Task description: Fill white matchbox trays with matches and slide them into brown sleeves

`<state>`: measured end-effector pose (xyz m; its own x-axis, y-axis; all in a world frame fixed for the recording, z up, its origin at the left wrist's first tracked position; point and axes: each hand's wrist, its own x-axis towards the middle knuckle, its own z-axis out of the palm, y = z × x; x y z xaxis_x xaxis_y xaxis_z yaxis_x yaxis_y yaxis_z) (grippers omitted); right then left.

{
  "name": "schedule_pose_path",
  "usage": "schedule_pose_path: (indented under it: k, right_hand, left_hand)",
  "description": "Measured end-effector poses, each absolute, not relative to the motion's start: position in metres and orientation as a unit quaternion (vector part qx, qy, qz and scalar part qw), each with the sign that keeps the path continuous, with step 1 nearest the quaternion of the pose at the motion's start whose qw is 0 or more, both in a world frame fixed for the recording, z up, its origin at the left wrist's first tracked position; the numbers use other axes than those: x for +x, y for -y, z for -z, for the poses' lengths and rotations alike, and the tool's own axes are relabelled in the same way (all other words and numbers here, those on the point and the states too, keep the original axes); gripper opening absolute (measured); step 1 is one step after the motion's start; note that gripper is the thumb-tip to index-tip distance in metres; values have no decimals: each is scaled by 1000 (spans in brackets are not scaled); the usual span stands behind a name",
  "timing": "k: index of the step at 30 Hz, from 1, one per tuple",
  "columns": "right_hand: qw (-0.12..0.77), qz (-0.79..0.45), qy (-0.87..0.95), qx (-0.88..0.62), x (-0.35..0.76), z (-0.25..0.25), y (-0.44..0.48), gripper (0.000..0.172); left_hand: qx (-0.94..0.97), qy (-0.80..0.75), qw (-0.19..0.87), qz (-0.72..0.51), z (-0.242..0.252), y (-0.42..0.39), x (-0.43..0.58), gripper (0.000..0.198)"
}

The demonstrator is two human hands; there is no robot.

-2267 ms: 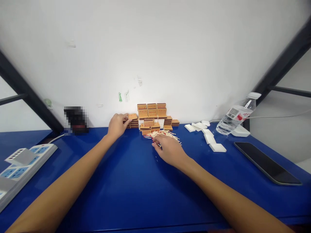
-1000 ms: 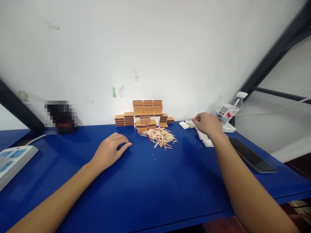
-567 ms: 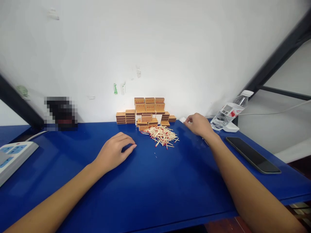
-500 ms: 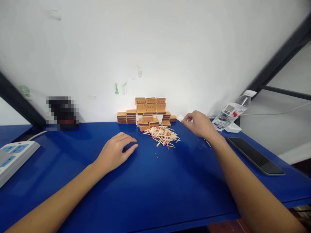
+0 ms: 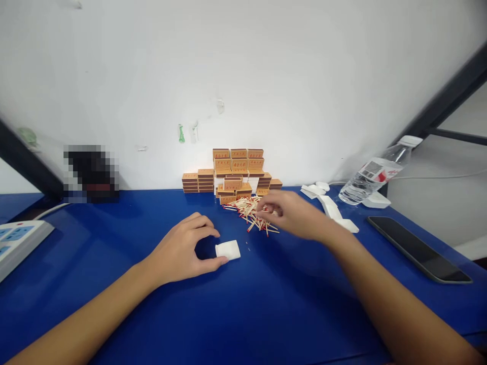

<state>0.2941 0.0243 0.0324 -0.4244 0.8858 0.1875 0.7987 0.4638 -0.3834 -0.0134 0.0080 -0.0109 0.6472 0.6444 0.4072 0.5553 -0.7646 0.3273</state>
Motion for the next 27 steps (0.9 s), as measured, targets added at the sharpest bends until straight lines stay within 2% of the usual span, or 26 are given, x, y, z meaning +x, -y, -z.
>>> schedule_pose_path:
  k: [2,6,8,12,15,23,27]
  right_hand:
    - [134,-47,803,-579,322,-32,-42,10]
    - [89,-69,791,-601,350,-21,-59,26]
    - [87,-74,800,-589,349,-16,-59,27]
    - [89,-76,812,-572,340,-13,-57,16]
    - [90,-77,821,-558,338,-13,-57,11]
    - [95,-62,850,-514,332,-5,-61,21]
    - [96,-56,851,-513,330,-5,-61,20]
  left_hand:
    - [907,-327,90,-250,10,-7,-13,41]
    - [914,-314,91,-240,9,-5,-11,41]
    - [915,-314,92,-237,8,-5,-11,37]
    - [914,-319,101,-229,9,-6,-12,23]
    - [913,-321,110,-228,10,-7,-12,20]
    - [913,-317,109,-231,9,-7,-13,22]
    - [913,-318,110,-230,9,-7,-13,22]
